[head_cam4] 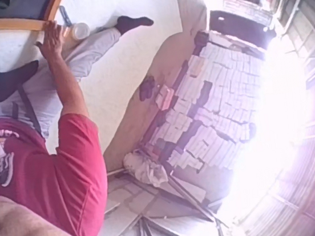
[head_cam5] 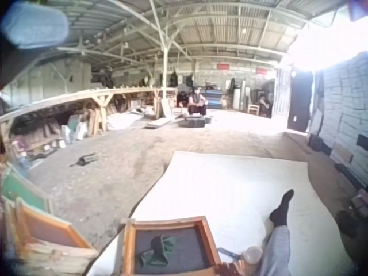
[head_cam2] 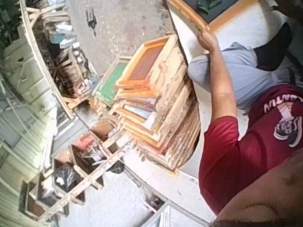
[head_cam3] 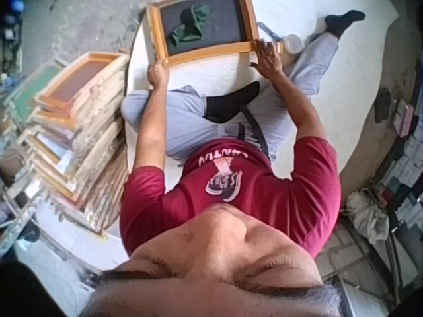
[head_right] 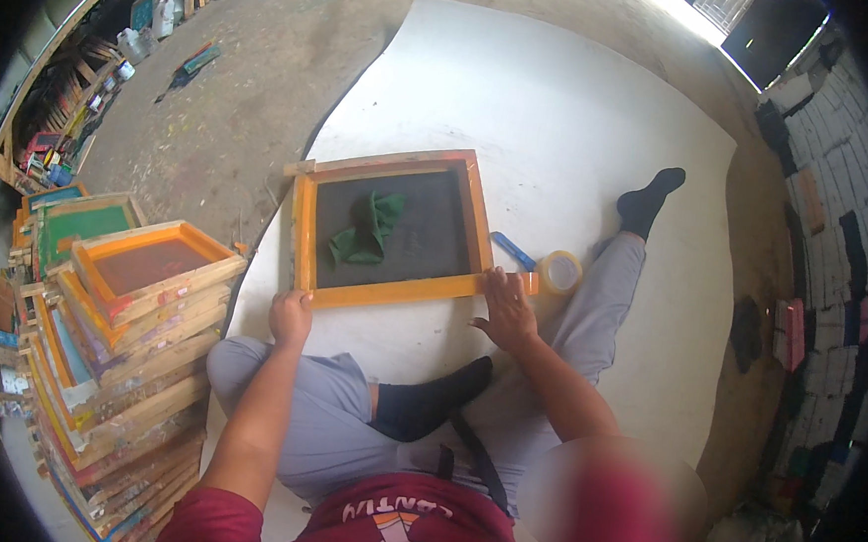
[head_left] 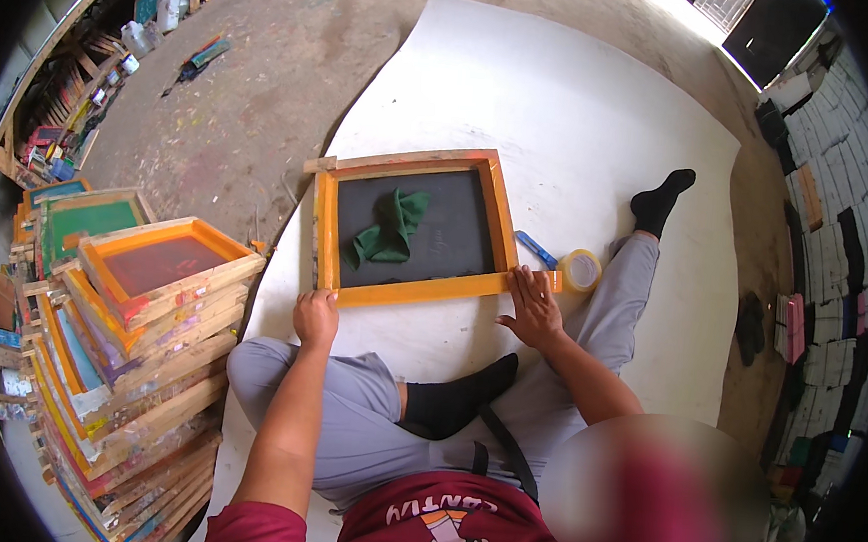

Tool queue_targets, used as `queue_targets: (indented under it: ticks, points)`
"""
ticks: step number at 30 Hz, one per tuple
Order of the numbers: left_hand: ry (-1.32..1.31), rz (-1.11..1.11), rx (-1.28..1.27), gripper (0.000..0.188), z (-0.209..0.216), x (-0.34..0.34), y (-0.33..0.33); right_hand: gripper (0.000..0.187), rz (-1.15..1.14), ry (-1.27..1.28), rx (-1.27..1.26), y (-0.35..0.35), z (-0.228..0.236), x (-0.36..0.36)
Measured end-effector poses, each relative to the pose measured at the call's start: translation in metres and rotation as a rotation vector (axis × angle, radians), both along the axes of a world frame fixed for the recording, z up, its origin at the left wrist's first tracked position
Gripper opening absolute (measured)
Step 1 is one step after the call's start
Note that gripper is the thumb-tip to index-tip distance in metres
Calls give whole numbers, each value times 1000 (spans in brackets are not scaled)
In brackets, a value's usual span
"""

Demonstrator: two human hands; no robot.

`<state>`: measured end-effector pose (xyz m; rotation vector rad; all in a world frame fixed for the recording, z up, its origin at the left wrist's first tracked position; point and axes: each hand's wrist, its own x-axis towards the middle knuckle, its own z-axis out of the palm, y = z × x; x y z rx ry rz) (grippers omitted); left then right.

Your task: The person assembles a wooden screen frame by applying tape to the edges and wiping the surface with a green cloth. They repeatedly adjust the frame and clean the surface while seated on the floor.

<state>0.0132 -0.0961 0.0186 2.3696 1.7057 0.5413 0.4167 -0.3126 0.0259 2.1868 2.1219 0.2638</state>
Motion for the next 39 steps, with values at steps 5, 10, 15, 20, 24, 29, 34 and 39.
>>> queue_targets:
  ticks: [5, 10, 15, 20, 24, 29, 34, 39]
  points:
    - [-21, 51, -47, 14, -3, -5, 1, 60, -86, 136, 198, 25, 20, 18]
    - [-186, 115, -131, 18, -11, -9, 5, 22, -514, 213, -13, 89, 31, 70]
    - [-286, 128, -160, 21, -13, -13, 7, 23, -798, 327, -348, 126, 36, 73]
    - [-370, 183, -230, 23, -19, -18, 7, 23, -782, 243, -313, 125, 21, 71]
    - [-397, 172, -262, 23, -11, -8, 9, 22, -783, 299, -80, 115, 10, 94]
    - [-367, 183, -279, 26, -18, -20, 13, 28, -748, 445, 206, 103, 66, 56]
    - [-348, 193, -280, 25, -16, -14, 16, 42, -571, 496, 310, 32, 59, 3]
    - [-382, 201, -297, 25, -26, -18, 20, 42, -605, 591, 105, -1, 40, -29]
